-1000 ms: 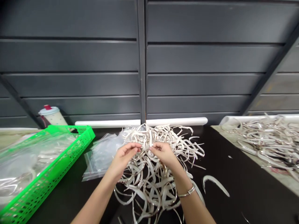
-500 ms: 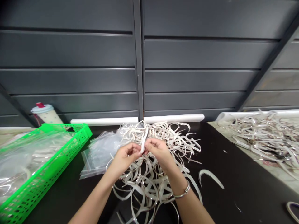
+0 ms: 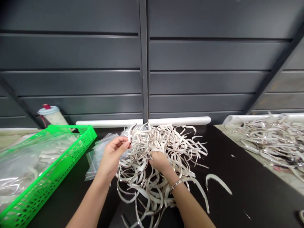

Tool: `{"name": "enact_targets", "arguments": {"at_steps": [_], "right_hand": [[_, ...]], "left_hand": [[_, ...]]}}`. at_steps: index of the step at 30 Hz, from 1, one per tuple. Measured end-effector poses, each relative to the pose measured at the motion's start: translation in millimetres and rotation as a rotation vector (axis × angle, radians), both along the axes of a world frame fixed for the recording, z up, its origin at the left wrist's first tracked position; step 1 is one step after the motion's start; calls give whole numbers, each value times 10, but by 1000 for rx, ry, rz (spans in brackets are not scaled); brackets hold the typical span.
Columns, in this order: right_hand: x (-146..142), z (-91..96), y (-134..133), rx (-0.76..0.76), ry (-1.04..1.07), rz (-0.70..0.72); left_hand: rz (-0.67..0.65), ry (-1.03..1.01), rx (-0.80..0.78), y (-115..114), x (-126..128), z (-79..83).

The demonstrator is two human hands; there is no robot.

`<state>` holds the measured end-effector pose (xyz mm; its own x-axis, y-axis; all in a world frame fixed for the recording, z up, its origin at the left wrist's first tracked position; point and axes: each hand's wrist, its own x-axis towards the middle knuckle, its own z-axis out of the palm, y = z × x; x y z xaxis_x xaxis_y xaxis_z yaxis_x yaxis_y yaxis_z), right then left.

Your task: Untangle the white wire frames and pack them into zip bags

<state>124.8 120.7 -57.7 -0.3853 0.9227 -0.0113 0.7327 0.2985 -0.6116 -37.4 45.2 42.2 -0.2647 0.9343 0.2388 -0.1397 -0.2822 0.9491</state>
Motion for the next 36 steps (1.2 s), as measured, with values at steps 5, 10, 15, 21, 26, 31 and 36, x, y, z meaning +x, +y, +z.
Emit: {"name": "enact_targets", "arguments": {"at_steps": [5, 10, 15, 21, 26, 31, 36], "right_hand": [[213, 223, 44, 26, 321, -39], [332, 385, 14, 133, 719, -169], [412, 500, -27, 174, 1019, -260], [372, 469, -30, 168, 1038, -202], [352, 241, 155, 292, 750, -233], [458, 219, 189, 409, 438, -184], [406, 448, -41, 652, 196, -250]], "left_hand": [[-1, -29, 10, -6, -28, 20], [-4, -48, 24, -3, -56, 29], [-11, -43, 52, -12, -75, 28], [-28, -48, 48, -18, -67, 20], [-33, -59, 41, -7, -51, 17], [-35, -59, 44, -13, -51, 12], [-34, -45, 49, -31, -59, 22]]}}
